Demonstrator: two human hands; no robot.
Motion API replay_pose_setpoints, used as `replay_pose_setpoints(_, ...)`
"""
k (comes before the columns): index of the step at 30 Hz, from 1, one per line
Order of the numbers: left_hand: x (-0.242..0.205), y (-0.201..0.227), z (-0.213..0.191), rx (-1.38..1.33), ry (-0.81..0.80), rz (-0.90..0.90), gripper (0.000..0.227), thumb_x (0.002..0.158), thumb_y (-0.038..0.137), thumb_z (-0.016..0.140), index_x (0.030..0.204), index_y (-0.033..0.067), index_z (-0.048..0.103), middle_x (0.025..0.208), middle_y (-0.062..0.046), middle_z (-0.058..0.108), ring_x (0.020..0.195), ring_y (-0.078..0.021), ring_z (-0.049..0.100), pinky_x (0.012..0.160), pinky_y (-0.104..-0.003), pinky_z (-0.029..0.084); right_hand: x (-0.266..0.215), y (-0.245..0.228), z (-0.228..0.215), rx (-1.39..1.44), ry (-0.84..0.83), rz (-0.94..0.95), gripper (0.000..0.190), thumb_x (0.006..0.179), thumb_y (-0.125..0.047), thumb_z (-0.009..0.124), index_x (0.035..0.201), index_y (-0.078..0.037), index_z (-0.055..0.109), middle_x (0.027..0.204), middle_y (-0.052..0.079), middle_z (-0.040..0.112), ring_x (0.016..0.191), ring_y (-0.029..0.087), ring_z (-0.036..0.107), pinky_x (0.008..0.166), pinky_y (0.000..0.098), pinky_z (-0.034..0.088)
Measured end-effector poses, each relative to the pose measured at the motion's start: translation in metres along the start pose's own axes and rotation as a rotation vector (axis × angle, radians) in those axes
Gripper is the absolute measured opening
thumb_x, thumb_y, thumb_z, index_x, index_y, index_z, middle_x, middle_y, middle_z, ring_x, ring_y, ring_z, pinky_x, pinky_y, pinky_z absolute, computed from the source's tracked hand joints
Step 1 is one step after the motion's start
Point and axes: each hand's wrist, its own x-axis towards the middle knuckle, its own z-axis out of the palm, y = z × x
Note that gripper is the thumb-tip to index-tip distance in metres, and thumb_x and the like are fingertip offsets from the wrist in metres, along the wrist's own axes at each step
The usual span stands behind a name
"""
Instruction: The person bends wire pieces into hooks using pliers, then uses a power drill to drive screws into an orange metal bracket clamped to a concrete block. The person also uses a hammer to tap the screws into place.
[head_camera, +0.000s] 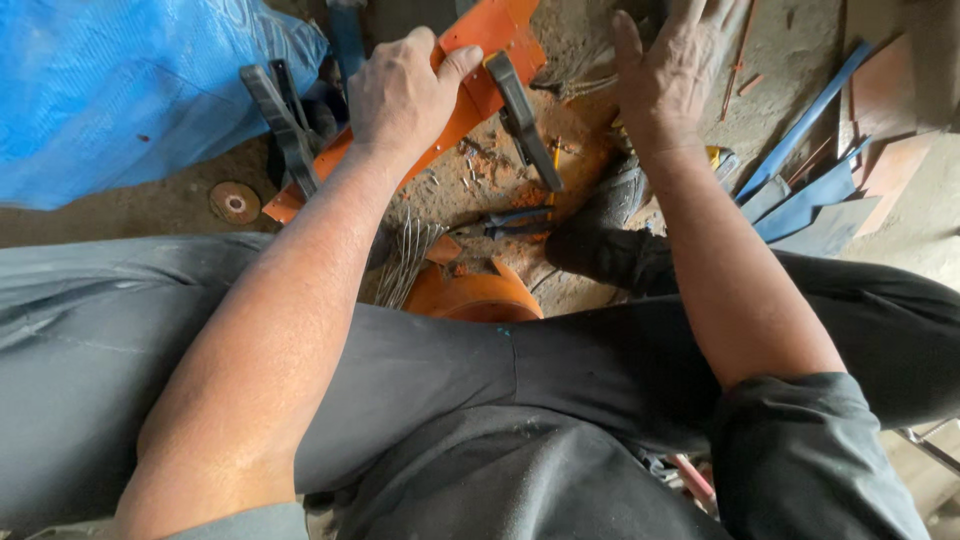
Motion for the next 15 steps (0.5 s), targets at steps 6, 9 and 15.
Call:
replay_pose_setpoints(6, -0.001, 0.0, 0.0, 0.035, 0.096, 0.069, 0.059, 0.098, 0.067, 0.062, 0.093, 0.0091, 0.069, 0.078, -0.016, 0.073, 0.072, -0.0353, 0.073, 0.061, -0.05, 0.056, 0.006, 0.012, -0.012, 0.136, 0.096, -0.201, 0.033, 0.1, -0.011, 0.068, 0.129, -0.003, 0.054, 0.109, 0.018, 0.065, 0.089, 0.03, 0.062, 0.077, 0.0451, 0.057)
replay_pose_setpoints(9, 0.0, -0.001, 0.003, 0.026, 0.051, 0.035, 0.059, 0.099, 0.067, 0.061, 0.092, 0.0089, 0.067, 0.077, -0.014, 0.073, 0.071, -0.0317, 0.074, 0.063, -0.049, 0.057, -0.022, 0.003, -0.041, 0.57, -0.127, 0.013, 0.016, 0.117, -0.016, 0.061, 0.121, -0.002, 0.056, 0.088, 0.007, 0.062, 0.07, 0.015, 0.057, 0.062, 0.035, 0.054)
replay_pose_setpoints(15, 0.001, 0.003, 0.002, 0.047, 0.011, -0.001, 0.059, 0.097, 0.067, 0.063, 0.088, 0.0095, 0.064, 0.077, -0.013, 0.072, 0.069, -0.0305, 0.073, 0.06, -0.048, 0.057, -0.095, -0.033, -0.1, 0.621, -0.376, 0.224, 0.022, 0.11, -0.022, 0.063, 0.122, -0.005, 0.056, 0.077, -0.002, 0.054, 0.06, 0.008, 0.052, 0.05, 0.026, 0.045)
